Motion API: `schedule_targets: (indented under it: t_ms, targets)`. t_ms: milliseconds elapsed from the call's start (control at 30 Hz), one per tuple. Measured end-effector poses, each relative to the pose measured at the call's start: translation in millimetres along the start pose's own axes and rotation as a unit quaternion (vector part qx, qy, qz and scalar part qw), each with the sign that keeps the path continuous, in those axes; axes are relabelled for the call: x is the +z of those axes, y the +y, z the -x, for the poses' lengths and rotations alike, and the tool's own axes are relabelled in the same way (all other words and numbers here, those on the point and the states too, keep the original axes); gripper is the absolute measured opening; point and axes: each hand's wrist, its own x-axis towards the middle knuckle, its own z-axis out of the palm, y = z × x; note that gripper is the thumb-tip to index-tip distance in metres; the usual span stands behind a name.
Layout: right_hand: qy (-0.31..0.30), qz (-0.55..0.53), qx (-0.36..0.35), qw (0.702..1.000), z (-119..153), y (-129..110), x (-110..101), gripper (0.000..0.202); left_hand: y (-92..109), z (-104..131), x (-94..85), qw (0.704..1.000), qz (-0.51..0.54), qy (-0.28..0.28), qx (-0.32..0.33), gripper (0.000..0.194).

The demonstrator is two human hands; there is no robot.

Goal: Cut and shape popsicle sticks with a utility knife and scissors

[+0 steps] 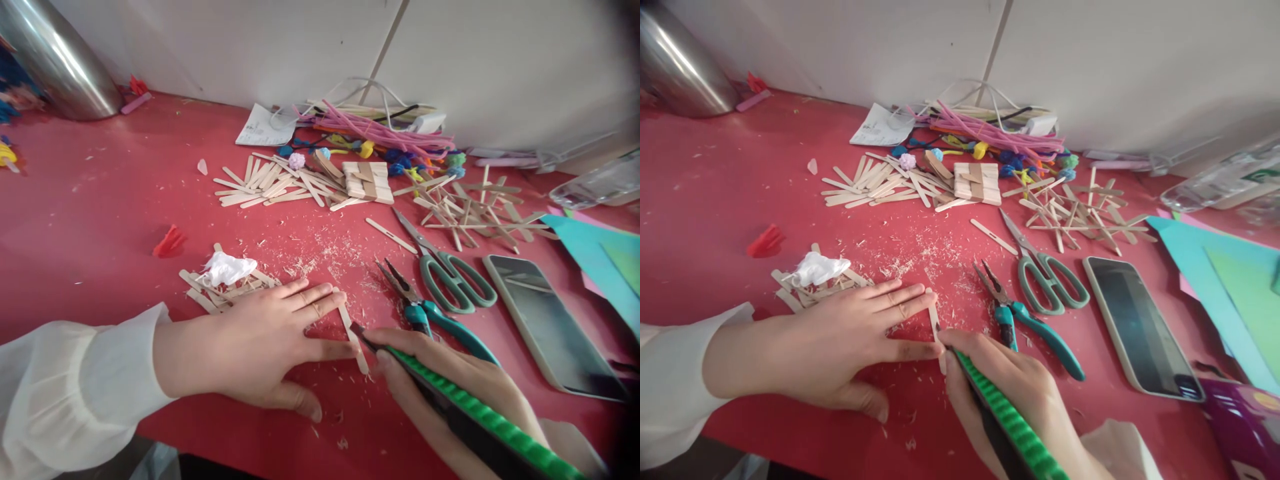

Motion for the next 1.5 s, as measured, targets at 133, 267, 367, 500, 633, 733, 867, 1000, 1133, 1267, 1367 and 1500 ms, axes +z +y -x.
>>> schedule_targets:
  t_ms: [133,267,367,500,633,733,867,1000,1133,1267,1367,1500]
  targets:
    - [0.029,0.029,0.003,0.999,-2,0,2,0.015,0,1,0.4,1.0,-0.005,-0.001,0.005,0.068]
    - [0.012,0.015,-0.013,1.0,-4,1,4,0.016,-1,0,0.1,1.0,-0.004,-0.006,0.003,0.067]
    - [0.001,-0.004,-0.008,1.0,-3,0,2,0.016,-1,-1,-0.7,1.0,-0.002,-0.005,0.001,0.067]
    - [0.0,-0.034,0.033,0.999,-2,-1,-3,0.014,0,-1,-1.2,1.0,0.002,-0.001,0.002,0.067]
    - [0.07,-0.011,0.098,0.993,-3,0,-6,0.011,0,1,0.2,1.0,-0.018,-0.004,0.007,0.066]
    - [0.086,0.004,0.111,0.99,-7,1,-6,0.013,-1,1,0.8,0.999,-0.035,-0.005,0.012,0.067]
    - [0.092,-0.004,0.114,0.989,-10,1,-6,0.012,-1,-3,-0.6,0.998,-0.057,0.023,0.014,0.066]
    - [0.082,-0.032,0.106,0.99,-9,2,-5,0.012,-4,-8,-0.2,0.994,-0.09,0.061,-0.004,0.043]
    - [0.072,-0.062,0.099,0.991,-8,2,-3,0.012,-7,-10,2.8,0.99,-0.108,0.086,-0.032,0.024]
    - [0.064,-0.092,0.108,0.988,-8,1,-2,0.013,-8,-10,2.9,0.99,-0.08,0.099,-0.054,0.027]
    - [0.048,-0.11,0.11,0.987,-9,0,-1,0.014,-7,-11,2.0,0.99,-0.042,0.114,-0.074,0.025]
    - [0.025,-0.127,0.108,0.986,-9,-2,1,0.014,-6,-12,2.3,0.989,-0.006,0.109,-0.096,0.02]
